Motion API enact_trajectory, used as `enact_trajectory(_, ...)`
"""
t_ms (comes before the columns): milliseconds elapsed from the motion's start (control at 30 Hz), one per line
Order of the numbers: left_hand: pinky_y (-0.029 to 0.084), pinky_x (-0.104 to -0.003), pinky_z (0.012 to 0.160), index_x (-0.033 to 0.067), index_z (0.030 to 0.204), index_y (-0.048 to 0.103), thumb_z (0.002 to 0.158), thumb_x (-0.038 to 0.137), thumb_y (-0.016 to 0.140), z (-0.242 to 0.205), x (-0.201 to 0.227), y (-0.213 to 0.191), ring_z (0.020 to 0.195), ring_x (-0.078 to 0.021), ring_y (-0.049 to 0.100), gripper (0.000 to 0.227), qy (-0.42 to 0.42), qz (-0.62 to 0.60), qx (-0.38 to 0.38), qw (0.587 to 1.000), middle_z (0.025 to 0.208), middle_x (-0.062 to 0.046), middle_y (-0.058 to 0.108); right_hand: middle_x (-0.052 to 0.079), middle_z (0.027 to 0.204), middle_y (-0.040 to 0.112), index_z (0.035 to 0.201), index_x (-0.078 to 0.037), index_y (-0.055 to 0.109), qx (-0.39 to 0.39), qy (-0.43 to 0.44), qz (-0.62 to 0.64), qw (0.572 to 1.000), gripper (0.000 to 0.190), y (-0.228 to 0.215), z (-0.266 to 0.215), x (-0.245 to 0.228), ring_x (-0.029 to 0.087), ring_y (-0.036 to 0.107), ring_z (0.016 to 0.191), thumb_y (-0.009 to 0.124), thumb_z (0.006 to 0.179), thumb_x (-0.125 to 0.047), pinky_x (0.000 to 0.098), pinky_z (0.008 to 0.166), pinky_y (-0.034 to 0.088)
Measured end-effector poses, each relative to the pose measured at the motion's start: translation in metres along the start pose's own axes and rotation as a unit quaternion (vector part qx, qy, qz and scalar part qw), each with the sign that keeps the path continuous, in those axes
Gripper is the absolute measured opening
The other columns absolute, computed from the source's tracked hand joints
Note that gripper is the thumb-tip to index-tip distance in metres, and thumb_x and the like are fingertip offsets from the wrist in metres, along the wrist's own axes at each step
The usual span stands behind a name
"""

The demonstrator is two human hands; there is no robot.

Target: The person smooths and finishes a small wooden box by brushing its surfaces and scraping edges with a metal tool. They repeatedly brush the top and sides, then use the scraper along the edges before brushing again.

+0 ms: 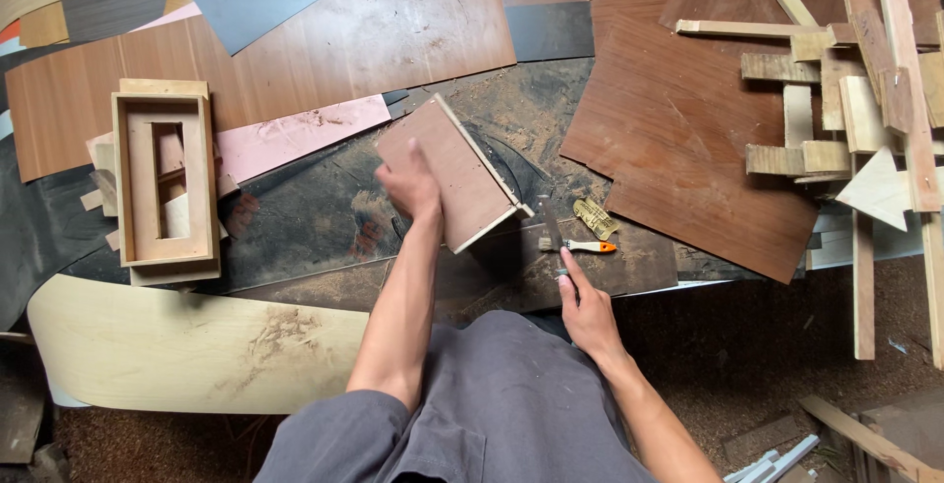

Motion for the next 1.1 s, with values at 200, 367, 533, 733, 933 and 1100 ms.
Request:
enact_trajectory(200,0.058,-0.043,0.089,-0.005,0.128,0.051,0.104,0.05,0.051,-0.003,-0.101,0.021,0.11,-0.0407,0.068,0.06,-0.192,-0.232,0.147,0.942,0.123,-0.029,0.064,0.026,0.118,0.072,0.154,-0.028,0.045,0.026,0.015,0.005,1.0,0.051,-0.006,0.006,0.003,0.04,0.069,0.111,0.05,0.103,-0.031,0.0427,0.093,0.054)
enact_trajectory(367,0.049,-0.036,0.097,-0.0021,0.123,0.056,0.11,0.052,0.048,-0.009,-0.167,0.053,0.115,-0.0281,0.062,0.056,-0.163,-0.327,0.045,0.93,0.128,-0.016,0.062,0.026,0.087,0.074,0.156,-0.031,0.043,0.009,0.067,-0.006,0.998,0.054,-0.005,0.007,-0.006,0.037,0.077,0.086,0.05,0.103,-0.032,0.0412,0.084,0.057)
enact_trajectory(533,0.046,-0.04,0.089,0.0049,0.118,0.044,0.095,0.035,0.07,-0.028,-0.158,-0.056,0.098,-0.0209,0.046,0.046,0.021,-0.203,0.036,0.978,0.109,-0.01,0.044,0.025,0.105,0.074,0.155,-0.024,0.045,0.042,-0.09,0.003,0.995,0.052,-0.004,0.006,-0.028,0.039,0.073,0.096,0.052,0.104,-0.028,0.0429,0.081,0.055)
enact_trajectory(733,0.041,-0.046,0.109,0.0058,0.134,0.06,0.086,0.049,0.08,0.026,-0.002,-0.088,0.128,-0.0324,0.055,0.067,0.43,0.089,-0.078,0.895,0.132,-0.015,0.064,0.026,0.116,0.071,0.153,-0.027,0.046,0.008,-0.014,0.001,1.0,0.051,0.006,-0.001,-0.011,0.04,0.071,0.105,0.052,0.102,-0.028,0.0431,0.088,0.056)
enact_trajectory(933,0.05,-0.043,0.1,0.0081,0.12,0.072,0.084,0.043,0.083,0.046,0.046,-0.022,0.115,-0.0306,0.063,0.051,0.43,0.128,-0.324,0.833,0.12,-0.013,0.068,0.022,0.105,0.074,0.152,-0.03,0.046,-0.029,-0.033,-0.056,0.997,0.052,0.016,0.0,-0.034,0.039,0.073,0.096,0.054,0.101,-0.028,0.0454,0.083,0.057)
enact_trajectory(1100,0.057,-0.04,0.088,0.0088,0.099,0.079,0.081,0.033,0.086,0.046,0.017,-0.026,0.095,-0.0232,0.071,0.031,0.361,0.034,-0.206,0.909,0.1,-0.009,0.073,0.023,0.102,0.073,0.151,-0.03,0.049,-0.029,-0.06,-0.07,0.995,0.05,0.021,0.007,-0.053,0.043,0.071,0.096,0.055,0.101,-0.029,0.0474,0.084,0.056)
Point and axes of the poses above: each hand's wrist, its own z-axis towards the middle knuckle, its own y-axis out of the palm, x = y × z, the point moved 6 cm from there along z, towards the middle knuckle
